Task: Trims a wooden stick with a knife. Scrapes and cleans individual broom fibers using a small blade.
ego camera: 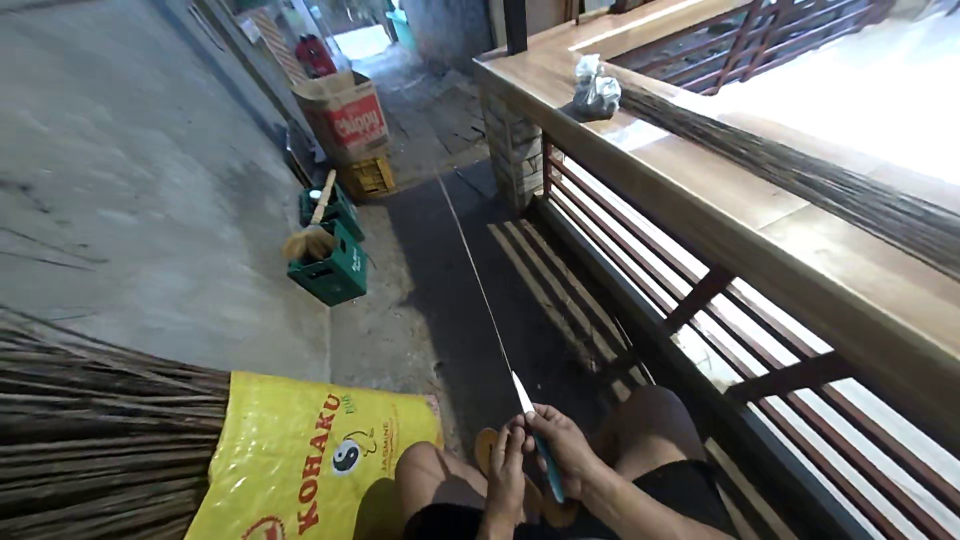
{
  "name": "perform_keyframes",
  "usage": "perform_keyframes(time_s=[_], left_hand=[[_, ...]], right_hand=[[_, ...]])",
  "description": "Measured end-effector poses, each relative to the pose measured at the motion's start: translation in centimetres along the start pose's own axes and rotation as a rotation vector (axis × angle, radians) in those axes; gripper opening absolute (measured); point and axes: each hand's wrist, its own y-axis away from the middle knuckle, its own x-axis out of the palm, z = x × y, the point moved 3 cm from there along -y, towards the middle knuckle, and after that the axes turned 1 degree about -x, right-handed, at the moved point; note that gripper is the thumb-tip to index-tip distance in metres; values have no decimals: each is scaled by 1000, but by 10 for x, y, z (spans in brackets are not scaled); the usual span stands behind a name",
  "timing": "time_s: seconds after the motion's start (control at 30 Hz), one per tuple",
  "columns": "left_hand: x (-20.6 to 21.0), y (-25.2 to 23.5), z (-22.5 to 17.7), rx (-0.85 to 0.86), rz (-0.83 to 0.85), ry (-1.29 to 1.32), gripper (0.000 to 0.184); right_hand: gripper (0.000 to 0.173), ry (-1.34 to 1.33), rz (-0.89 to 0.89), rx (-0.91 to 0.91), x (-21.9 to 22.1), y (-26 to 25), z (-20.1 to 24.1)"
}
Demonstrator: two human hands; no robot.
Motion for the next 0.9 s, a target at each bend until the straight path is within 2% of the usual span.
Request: perform_keyframes(time_s=[0.1, 0.23, 0.4, 0.5, 0.67, 0.77, 0.87, 0.9], left_hand=[[-3, 2, -2, -77, -18, 92, 39], [-7, 5, -3, -52, -53, 52, 29], [-10, 10, -4, -30, -73, -12, 29], [-19, 12, -5, -30, -68, -78, 28], [-33, 17, -4, -20, -79, -19, 25], [-37, 18, -3, -56, -98, 12, 24], [-34, 18, -1, -62, -99, 9, 22], [-33, 19, -2, -64, -100, 11, 22]], right_hand=[[19, 20, 37, 0, 8, 0, -1], [18, 124, 120, -26, 8, -1, -1], [19, 260, 141, -110, 4, -3, -3], [23, 351, 94, -174, 0, -5, 3], [21, 160, -87, -73, -18, -12, 23], [22, 201, 131, -70, -17, -3, 21], [47, 375, 385, -55, -5, 6, 10], [49, 418, 440, -42, -2, 7, 5]])
